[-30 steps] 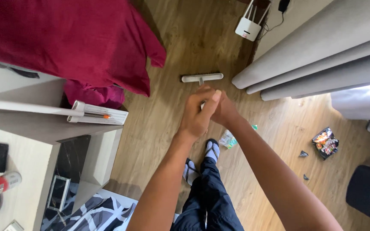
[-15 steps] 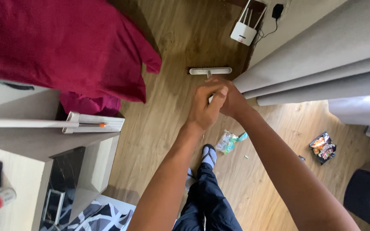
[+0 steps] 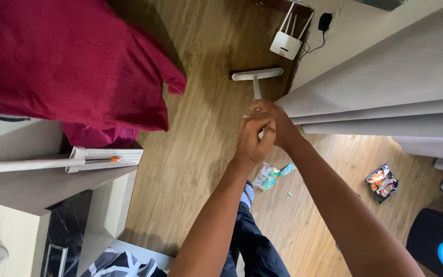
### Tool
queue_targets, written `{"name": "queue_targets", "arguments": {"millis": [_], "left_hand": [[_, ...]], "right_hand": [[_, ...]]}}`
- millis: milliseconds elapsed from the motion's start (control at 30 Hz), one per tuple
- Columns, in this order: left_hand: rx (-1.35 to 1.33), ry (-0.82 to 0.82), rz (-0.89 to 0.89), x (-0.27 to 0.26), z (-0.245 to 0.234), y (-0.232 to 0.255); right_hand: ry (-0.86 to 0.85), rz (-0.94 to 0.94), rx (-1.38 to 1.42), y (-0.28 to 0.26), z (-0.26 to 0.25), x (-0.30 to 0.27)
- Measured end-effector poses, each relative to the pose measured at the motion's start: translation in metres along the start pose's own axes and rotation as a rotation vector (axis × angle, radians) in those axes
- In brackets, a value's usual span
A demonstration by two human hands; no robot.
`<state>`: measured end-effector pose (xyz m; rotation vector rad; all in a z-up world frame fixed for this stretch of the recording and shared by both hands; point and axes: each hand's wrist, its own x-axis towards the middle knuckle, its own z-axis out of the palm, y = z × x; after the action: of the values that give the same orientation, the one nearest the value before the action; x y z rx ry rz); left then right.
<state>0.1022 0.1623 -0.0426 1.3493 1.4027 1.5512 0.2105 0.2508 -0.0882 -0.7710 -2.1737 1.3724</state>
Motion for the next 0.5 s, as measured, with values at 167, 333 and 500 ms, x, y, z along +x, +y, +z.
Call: {"name": "queue_targets", "arguments": {"millis": [167, 333, 500], "left_hand": [[-0.006, -0.024, -0.069, 0.005, 0.018, -0.022], [-0.002, 0.002, -0.028, 0.006, 0.031, -0.014], [0.060, -0.028, 0.010, -0.001, 0.039, -0.018]], "right_hand": [[0.031, 0.036, -0.050, 0.039, 0.002, -0.012], [0.135, 0.034, 0.095, 0.030, 0.005, -0.019], [0.250, 0.122, 0.125, 0.025, 0.013, -0.023]]}}
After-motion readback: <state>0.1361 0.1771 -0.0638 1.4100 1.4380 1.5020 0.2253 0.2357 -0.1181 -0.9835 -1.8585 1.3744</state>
